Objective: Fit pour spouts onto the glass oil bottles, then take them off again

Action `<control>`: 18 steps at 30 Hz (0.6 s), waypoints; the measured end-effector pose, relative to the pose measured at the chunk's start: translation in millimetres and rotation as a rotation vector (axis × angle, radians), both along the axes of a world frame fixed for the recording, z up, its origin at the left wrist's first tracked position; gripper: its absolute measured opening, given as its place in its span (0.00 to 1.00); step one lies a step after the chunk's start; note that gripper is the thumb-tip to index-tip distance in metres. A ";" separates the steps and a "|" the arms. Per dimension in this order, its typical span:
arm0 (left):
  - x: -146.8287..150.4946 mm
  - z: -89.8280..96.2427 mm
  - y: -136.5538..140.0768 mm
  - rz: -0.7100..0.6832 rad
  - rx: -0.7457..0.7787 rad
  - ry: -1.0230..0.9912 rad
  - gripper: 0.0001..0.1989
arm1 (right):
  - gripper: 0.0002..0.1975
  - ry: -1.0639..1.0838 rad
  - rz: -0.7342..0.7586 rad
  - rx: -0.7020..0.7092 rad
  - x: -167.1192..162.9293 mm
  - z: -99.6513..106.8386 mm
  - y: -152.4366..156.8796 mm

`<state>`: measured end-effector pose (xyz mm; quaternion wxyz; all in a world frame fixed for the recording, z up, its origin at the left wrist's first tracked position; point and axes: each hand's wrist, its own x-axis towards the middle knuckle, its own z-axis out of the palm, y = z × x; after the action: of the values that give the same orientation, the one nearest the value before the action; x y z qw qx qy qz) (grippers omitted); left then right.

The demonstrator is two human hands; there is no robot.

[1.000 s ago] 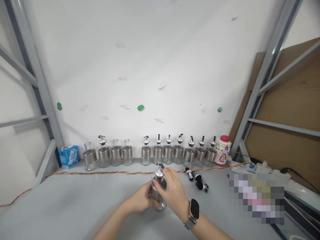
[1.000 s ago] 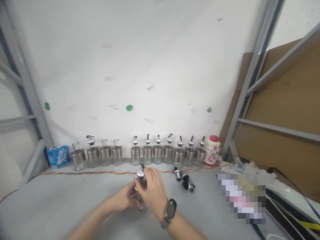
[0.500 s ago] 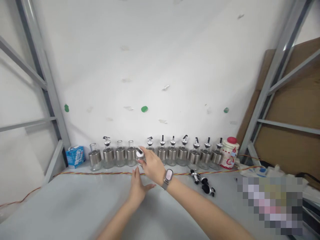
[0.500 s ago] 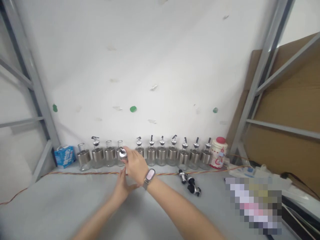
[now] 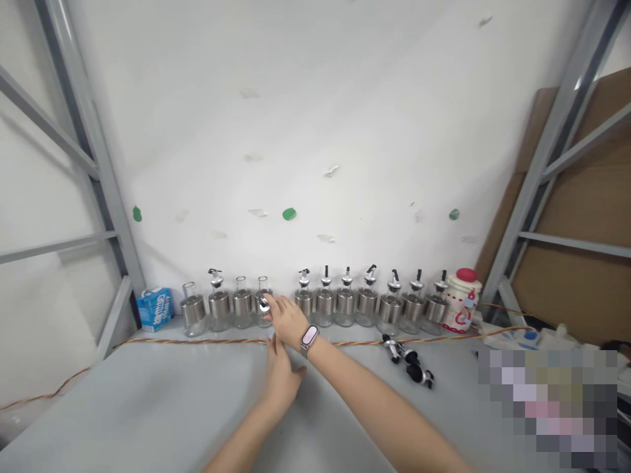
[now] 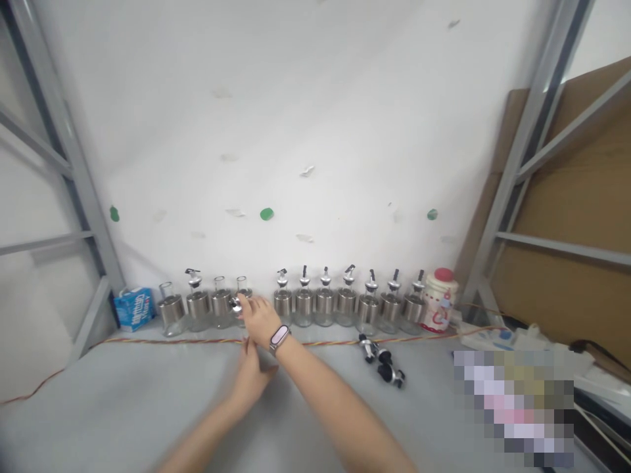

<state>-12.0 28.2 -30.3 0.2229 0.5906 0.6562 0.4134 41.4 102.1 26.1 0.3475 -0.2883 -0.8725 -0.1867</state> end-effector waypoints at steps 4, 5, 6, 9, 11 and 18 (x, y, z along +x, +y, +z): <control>-0.8 -4.8 0.2 -0.021 0.045 -0.014 0.39 | 0.23 0.029 -0.070 -0.016 -2.0 2.8 2.8; -0.9 -5.8 0.3 -0.019 0.043 -0.020 0.39 | 0.24 0.049 -0.100 -0.024 -2.5 4.9 4.4; -0.9 -6.7 0.3 -0.015 0.039 -0.030 0.40 | 0.24 0.073 -0.134 -0.034 -2.8 7.4 6.7; -1.0 -8.6 0.5 0.002 0.026 -0.078 0.42 | 0.25 0.156 -0.240 -0.070 -0.7 14.6 16.3; -1.0 -8.8 0.3 0.000 0.017 -0.097 0.42 | 0.25 0.212 -0.300 -0.097 3.4 16.5 22.0; 0.5 -6.5 -2.6 -0.022 0.015 -0.022 0.39 | 0.15 0.299 -0.248 -0.182 6.6 7.6 5.5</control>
<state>-11.5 25.7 -36.8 0.2300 0.5949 0.6440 0.4224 48.0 107.6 33.7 0.4199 -0.4481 -0.7824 -0.1035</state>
